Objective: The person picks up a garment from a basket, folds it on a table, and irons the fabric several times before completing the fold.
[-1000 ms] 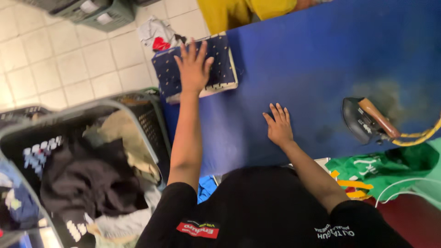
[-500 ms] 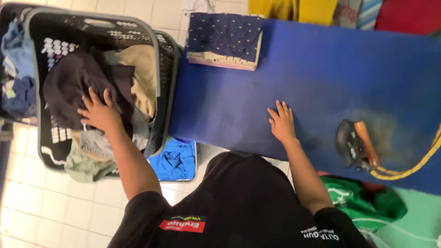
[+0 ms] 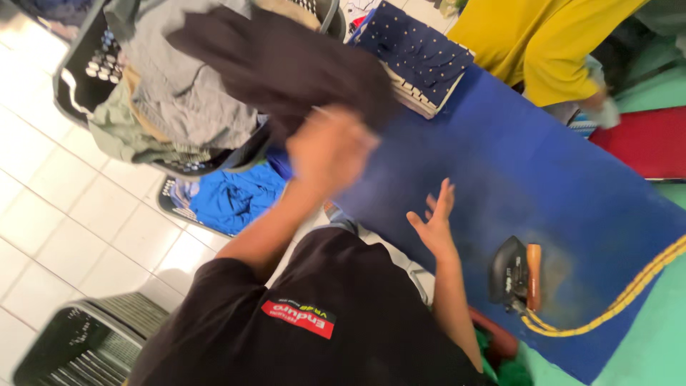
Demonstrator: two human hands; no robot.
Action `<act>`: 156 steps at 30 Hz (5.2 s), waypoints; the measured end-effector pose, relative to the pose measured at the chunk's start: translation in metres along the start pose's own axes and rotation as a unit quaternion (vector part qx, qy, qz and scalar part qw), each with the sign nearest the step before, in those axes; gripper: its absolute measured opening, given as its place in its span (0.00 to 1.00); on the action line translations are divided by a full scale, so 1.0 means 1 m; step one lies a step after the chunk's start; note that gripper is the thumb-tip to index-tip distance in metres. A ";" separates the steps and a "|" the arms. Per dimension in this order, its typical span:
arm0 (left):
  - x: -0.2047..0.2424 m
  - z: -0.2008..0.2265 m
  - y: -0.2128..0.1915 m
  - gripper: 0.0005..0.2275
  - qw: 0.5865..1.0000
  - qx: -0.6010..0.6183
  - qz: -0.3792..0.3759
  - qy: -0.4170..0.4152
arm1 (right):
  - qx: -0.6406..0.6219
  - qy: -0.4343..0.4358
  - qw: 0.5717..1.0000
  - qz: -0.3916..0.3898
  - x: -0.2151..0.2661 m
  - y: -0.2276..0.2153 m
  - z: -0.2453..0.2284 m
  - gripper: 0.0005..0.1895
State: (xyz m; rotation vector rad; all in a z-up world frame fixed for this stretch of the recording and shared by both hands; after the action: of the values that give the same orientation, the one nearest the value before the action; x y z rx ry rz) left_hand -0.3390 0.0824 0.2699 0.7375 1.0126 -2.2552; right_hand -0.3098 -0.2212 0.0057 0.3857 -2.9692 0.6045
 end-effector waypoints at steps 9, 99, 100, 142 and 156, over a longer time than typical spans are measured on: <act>0.110 0.135 0.064 0.30 0.810 0.409 -0.292 0.303 | -0.402 -0.081 0.911 0.037 0.049 -0.004 -0.059 0.39; 0.153 -0.028 0.223 0.12 0.512 0.651 -0.341 -0.446 | -0.464 0.076 0.882 -0.029 0.111 0.008 -0.009 0.30; 0.146 -0.039 0.228 0.12 0.529 0.652 -0.332 -0.430 | -0.483 0.082 0.872 -0.011 0.130 -0.004 -0.014 0.31; 0.168 0.056 0.191 0.11 0.910 0.318 -0.257 -0.072 | -0.318 -0.133 0.929 0.134 0.075 -0.014 0.041 0.24; 0.210 0.164 0.145 0.14 0.620 0.579 -0.511 0.135 | -0.306 -0.082 0.940 0.124 0.037 -0.080 -0.033 0.17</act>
State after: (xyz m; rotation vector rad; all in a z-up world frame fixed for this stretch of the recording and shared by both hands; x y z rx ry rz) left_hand -0.4290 -0.1817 0.1519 1.1714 -0.3485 -3.9280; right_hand -0.3231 -0.2875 0.0702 0.0031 -3.1698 -0.3711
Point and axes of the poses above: each hand's wrist, its own x-axis away from the middle knuckle, its own y-axis out of the palm, z = x × y, the point moved 10 cm from there along -x, towards the middle knuckle, and after that the axes turned 2 degrees about -z, right-handed, at the moved point
